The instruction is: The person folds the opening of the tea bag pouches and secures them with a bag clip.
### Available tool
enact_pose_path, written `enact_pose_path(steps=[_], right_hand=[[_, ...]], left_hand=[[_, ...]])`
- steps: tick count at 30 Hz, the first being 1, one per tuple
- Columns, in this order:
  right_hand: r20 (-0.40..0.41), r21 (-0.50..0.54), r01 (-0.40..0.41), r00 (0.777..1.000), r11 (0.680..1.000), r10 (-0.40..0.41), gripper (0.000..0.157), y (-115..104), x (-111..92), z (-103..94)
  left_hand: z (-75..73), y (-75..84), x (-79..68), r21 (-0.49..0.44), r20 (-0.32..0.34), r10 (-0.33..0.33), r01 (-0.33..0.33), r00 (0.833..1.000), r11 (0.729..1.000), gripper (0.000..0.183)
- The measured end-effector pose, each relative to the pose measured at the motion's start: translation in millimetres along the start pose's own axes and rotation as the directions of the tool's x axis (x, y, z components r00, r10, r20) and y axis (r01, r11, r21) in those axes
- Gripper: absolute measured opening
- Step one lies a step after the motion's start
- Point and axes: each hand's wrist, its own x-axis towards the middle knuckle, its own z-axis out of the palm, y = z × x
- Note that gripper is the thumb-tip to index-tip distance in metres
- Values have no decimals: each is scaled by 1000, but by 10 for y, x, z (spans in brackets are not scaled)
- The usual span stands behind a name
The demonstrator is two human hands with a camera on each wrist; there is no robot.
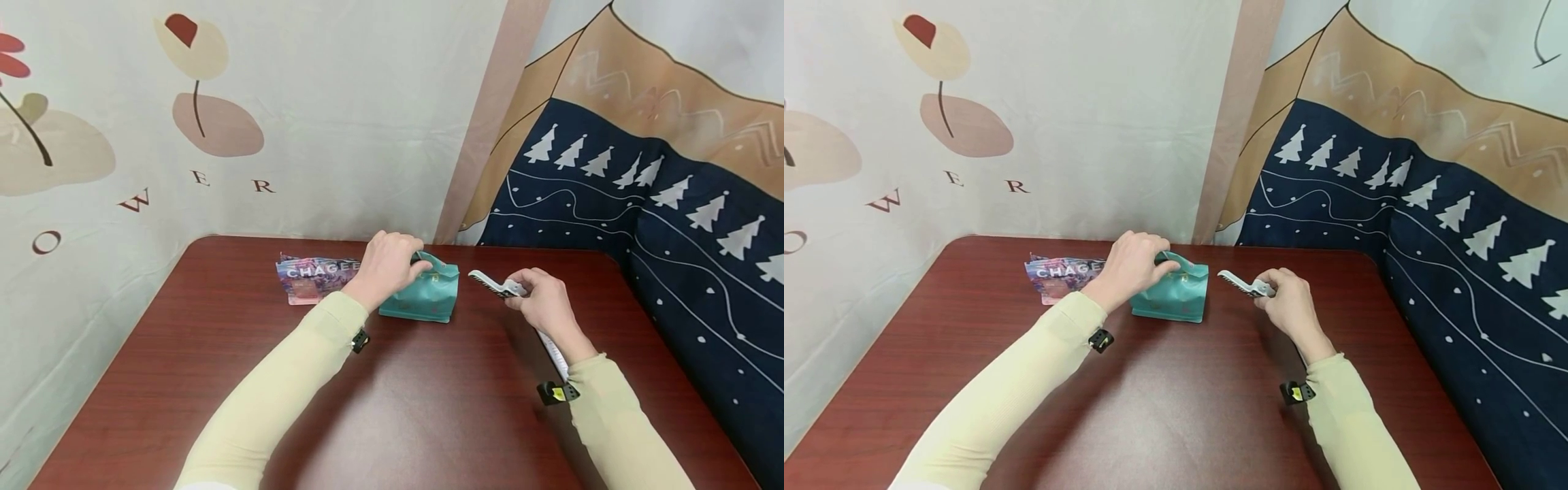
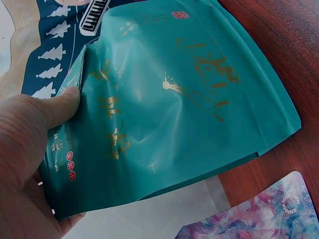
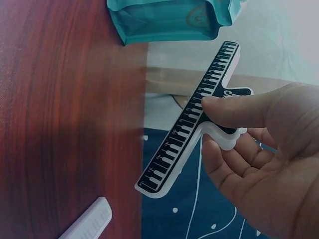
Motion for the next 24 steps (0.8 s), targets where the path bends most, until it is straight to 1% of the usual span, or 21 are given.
enact_pose_path(steps=[4, 9, 13, 20, 24], right_hand=[[8, -1, 13, 1000, 1000, -13, 26, -36, 36, 0], [-1, -8, 42, 999, 999, -42, 26, -80, 72, 2], [-8, -4, 40, 999, 999, -40, 25, -123, 80, 4], [-58, -8, 41, 998, 999, -41, 26, -172, 85, 14], [-57, -24, 46, 997, 999, -47, 24, -215, 108, 5]], left_hand=[[-8, -2, -9, 2, -2, -4, 4, 1000, 1000, 29], [-5, -5, -15, -1, 1, -5, 5, 1000, 1000, 27], [3, -1, -23, -9, 1, 1, -1, 1000, 1000, 27], [15, 5, -29, -4, -12, 12, -12, 1000, 1000, 29], [16, 5, -22, 5, -19, 17, -17, 1000, 1000, 29]])
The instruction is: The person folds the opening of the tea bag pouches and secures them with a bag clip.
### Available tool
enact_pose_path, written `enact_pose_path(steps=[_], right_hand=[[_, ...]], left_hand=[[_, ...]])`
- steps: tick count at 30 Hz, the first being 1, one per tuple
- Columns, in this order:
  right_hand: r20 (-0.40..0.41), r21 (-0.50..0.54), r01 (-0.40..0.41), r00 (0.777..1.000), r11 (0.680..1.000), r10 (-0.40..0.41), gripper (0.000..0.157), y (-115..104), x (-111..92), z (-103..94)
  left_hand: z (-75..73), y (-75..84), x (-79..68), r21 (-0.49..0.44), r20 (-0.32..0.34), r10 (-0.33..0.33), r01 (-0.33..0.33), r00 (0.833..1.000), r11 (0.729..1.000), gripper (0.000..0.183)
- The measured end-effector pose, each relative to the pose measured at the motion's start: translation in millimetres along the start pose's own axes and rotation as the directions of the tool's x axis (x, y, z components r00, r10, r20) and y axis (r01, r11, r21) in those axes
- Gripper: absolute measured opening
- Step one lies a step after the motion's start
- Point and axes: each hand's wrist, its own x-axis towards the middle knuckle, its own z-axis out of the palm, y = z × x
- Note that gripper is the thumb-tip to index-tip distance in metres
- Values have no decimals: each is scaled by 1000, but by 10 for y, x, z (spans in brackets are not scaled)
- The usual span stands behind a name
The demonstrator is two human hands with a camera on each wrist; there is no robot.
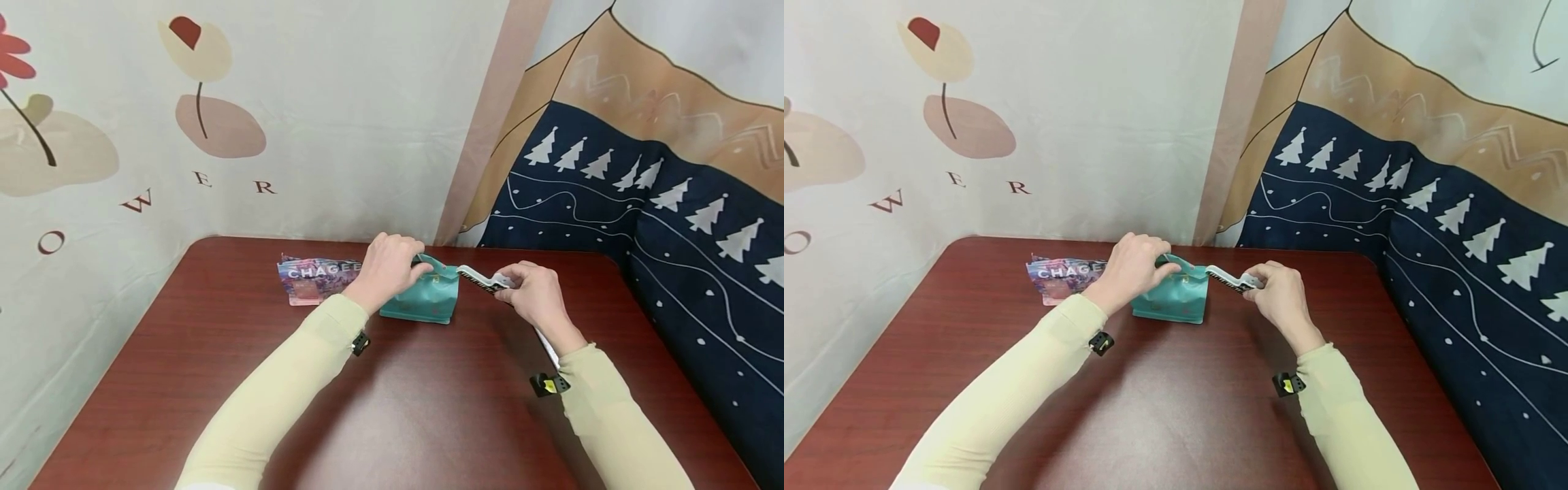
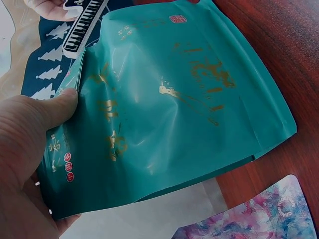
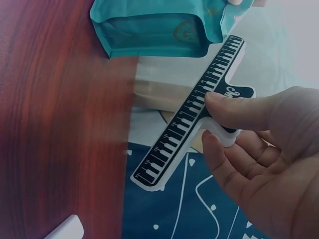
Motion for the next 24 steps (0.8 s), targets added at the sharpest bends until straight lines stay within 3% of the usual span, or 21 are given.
enact_pose_path(steps=[11, 17, 24], right_hand=[[-4, -20, 1, 1000, 1000, -1, 21, -39, 6, 18], [-14, -21, 18, 1000, 1000, -18, 21, -51, 3, 41], [-19, -23, 25, 999, 999, -26, 21, -74, 10, 68]], left_hand=[[-12, 6, -7, -28, 0, 24, -24, 1000, 999, 25], [0, -1, -5, -69, -32, 46, -48, 998, 996, 33], [2, -16, -5, -63, -26, 49, -50, 998, 997, 34]])
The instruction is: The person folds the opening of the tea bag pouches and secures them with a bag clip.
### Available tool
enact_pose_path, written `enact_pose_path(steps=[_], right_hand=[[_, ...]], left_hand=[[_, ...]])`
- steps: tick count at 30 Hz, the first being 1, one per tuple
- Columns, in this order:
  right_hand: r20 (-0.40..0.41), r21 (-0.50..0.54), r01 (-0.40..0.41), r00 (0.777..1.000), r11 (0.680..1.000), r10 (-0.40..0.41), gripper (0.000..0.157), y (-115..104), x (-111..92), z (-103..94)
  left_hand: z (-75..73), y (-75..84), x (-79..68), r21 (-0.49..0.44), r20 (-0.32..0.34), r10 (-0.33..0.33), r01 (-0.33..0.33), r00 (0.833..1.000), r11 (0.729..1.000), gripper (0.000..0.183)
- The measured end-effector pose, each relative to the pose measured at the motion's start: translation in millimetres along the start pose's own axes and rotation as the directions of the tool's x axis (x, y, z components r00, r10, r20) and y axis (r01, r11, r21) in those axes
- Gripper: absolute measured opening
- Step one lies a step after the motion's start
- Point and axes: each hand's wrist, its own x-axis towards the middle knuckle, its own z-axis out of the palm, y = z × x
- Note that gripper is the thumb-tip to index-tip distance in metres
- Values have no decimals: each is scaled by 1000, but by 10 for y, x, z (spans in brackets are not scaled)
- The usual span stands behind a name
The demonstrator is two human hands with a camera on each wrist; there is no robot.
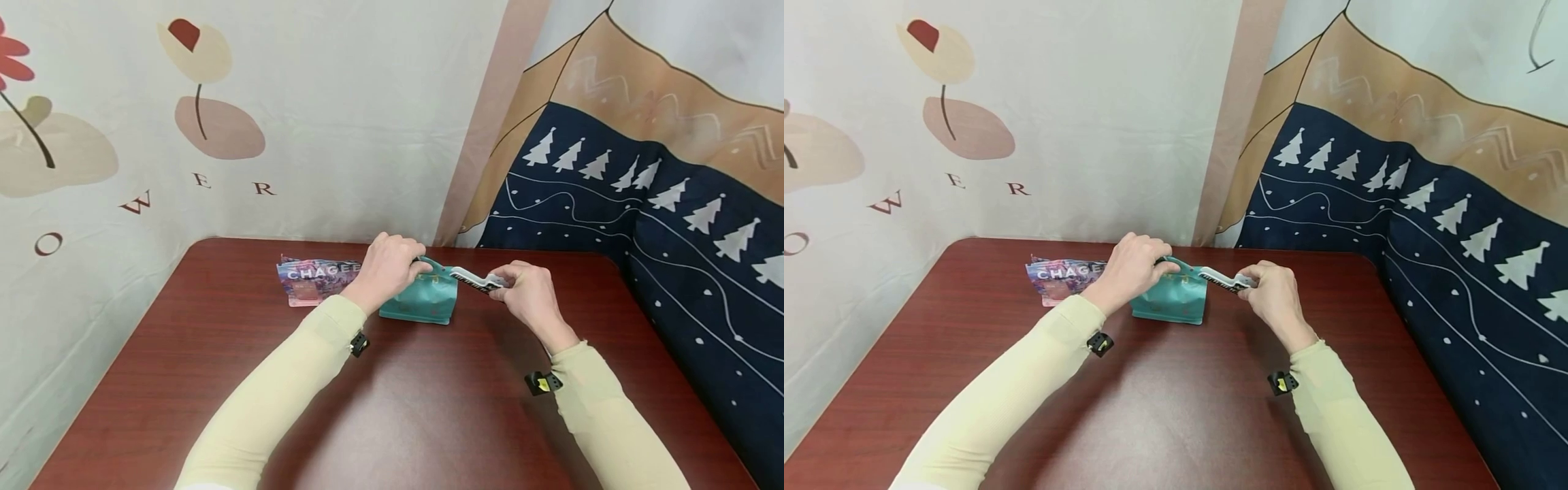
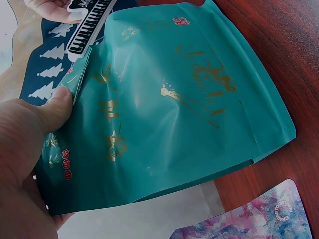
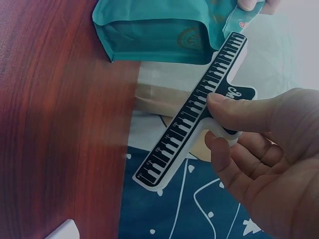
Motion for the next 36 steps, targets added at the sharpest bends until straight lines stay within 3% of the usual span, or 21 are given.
enact_pose_path(steps=[16, 36], right_hand=[[-13, 19, 14, 1000, 1000, -14, 21, -48, 48, 89], [-9, 48, 0, 1000, 999, 0, 21, -122, 89, 135]], left_hand=[[-3, 11, 2, 2, -6, 0, 0, 1000, 1000, 36], [-1, 26, 13, 53, 19, 1, -2, 1000, 999, 26]])
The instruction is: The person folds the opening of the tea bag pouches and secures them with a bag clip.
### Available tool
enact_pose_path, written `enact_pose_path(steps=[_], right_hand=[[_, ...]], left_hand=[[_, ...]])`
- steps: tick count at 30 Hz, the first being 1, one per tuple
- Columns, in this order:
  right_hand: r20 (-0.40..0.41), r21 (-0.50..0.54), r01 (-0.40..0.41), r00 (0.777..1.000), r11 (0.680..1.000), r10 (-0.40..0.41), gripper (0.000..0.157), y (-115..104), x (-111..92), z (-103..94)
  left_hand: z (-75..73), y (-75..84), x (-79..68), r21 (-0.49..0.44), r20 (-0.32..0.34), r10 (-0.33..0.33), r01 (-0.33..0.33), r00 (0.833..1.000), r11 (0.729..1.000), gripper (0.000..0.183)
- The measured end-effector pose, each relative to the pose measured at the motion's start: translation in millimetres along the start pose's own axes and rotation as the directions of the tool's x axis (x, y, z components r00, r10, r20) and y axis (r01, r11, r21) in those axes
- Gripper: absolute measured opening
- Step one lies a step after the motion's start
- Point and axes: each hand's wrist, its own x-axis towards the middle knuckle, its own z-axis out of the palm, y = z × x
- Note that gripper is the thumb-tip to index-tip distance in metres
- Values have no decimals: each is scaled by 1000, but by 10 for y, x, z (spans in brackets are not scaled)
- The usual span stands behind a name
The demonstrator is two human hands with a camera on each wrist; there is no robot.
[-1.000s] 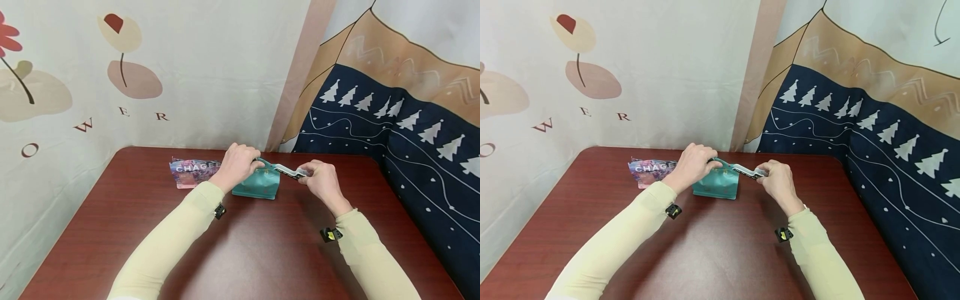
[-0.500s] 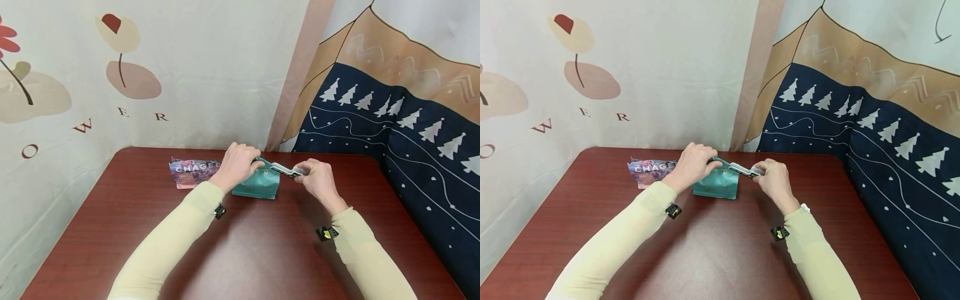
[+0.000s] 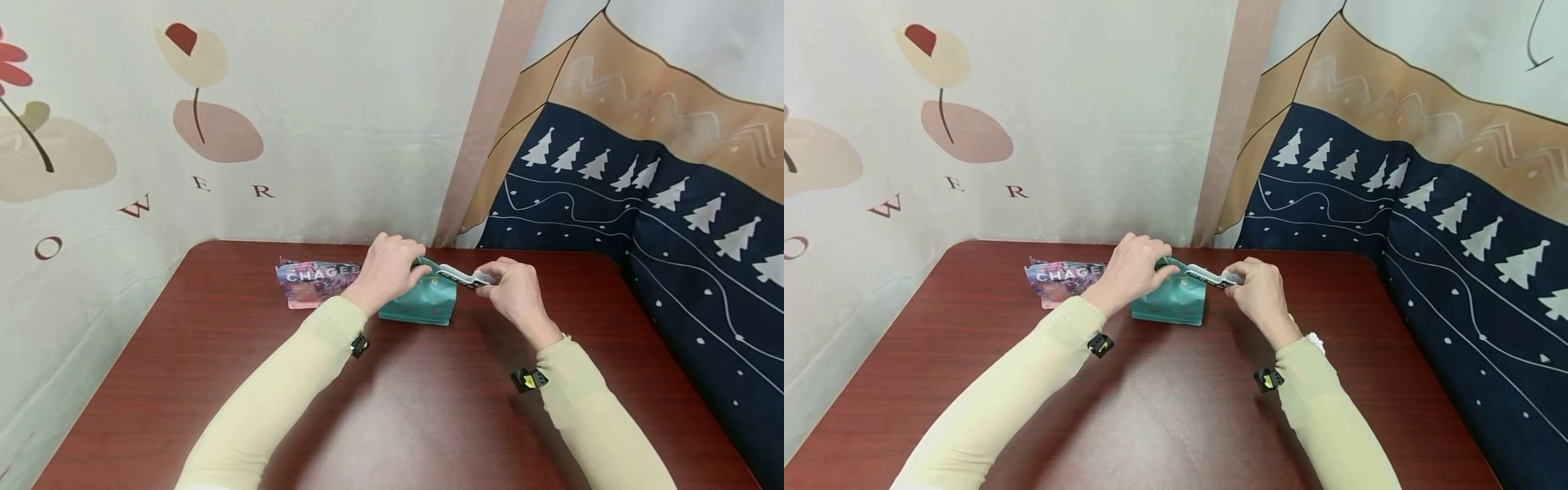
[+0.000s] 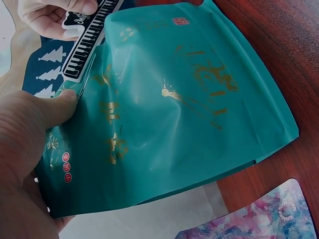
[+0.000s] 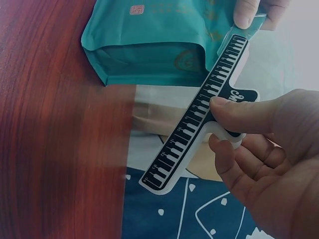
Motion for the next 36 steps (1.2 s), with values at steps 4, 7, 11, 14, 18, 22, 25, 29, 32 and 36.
enact_pose_path(steps=[4, 7, 11, 14, 18, 22, 25, 29, 32, 36], right_hand=[[10, 1, -7, 1000, 1000, 7, 21, -7, -3, 10], [12, 6, -9, 1000, 1000, 9, 21, -13, -4, 5], [11, 6, -11, 1000, 1000, 11, 20, -20, 1, -6], [17, 7, -16, 1000, 1000, 16, 20, -20, 3, -7], [19, 11, -15, 1000, 1000, 15, 19, -18, 6, -5], [6, 8, 1, 1000, 1000, -1, 20, -23, 15, -2], [0, 3, 12, 1000, 1000, -12, 20, -38, 26, 6], [-1, 4, 16, 1000, 1000, -16, 20, -71, 39, 19], [2, 7, 12, 1000, 1000, -12, 20, -98, 47, 23], [11, 13, 4, 1000, 1000, -4, 20, -115, 53, 22]], left_hand=[[1, 2, -4, -3, 7, 6, -6, 1000, 1000, 24], [-4, 1, -3, -8, 9, 6, -6, 1000, 1000, 23], [-11, 1, 3, -9, 8, 6, -6, 1000, 1000, 23], [-11, -1, 4, -12, 11, 3, -3, 1000, 1000, 23], [-7, -6, -1, -17, 10, 0, 0, 1000, 1000, 23], [1, -9, -1, -23, -3, 2, -2, 1000, 1000, 24], [5, -7, 1, -22, -2, 0, 0, 1000, 1000, 24], [2, -1, 4, -8, 15, -1, 1, 1000, 1000, 24], [-2, 1, 4, -2, 14, 4, -4, 1000, 1000, 24], [-21, -1, 2, 3, 17, 16, -16, 1000, 1000, 22]])
